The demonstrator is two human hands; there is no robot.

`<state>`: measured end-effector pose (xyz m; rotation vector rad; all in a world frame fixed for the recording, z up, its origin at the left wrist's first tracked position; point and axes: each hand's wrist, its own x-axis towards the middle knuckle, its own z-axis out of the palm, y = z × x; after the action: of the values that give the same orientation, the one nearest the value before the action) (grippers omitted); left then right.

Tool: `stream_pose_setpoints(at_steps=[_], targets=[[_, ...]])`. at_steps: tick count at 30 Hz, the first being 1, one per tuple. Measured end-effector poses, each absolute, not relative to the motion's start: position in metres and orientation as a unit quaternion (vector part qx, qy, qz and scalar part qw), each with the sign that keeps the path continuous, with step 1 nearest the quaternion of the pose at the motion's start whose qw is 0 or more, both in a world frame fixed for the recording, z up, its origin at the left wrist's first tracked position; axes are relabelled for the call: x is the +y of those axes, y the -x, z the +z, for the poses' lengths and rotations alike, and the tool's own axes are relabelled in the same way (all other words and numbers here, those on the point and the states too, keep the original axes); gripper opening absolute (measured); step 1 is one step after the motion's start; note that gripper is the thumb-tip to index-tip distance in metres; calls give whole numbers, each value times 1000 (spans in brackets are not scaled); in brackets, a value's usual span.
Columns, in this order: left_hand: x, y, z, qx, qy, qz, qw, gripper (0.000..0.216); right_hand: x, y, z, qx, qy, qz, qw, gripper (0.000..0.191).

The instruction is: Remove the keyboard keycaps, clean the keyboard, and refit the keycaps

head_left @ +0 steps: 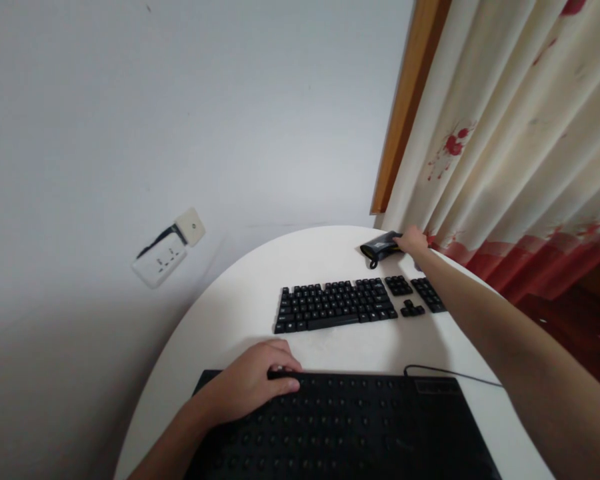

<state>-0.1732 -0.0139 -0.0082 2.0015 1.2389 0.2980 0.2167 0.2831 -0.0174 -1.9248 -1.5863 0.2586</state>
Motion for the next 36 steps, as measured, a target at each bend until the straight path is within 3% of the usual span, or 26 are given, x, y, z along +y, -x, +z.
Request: stream_pose_setpoints(at_steps=[5,9,12,19,25,29,36], targets=[[-12,173,-10,482,-780,111,383,20,289,-195,-10,-602,761,43,238,53],[-11,175,-13,486,-779,107,383,20,285,-169,-26,-616,775,89,108,78],[-12,175,-13,487,-780,106,379,20,276,-155,-45,-602,788,97,85,94],[-11,174,-12,487,-778,108,381,20,275,-161,-58,-702,710,58,17,92],[-10,175,-11,488,-776,101,387,19,286,-186,-47,-770,636,56,2,76],[-11,175,-12,484,-779,112,383,20,281,-187,-38,-782,621,46,0,75],[-12,174,-12,480,-782,129,377,23,212,-150,-3,-847,520,-49,99,68]])
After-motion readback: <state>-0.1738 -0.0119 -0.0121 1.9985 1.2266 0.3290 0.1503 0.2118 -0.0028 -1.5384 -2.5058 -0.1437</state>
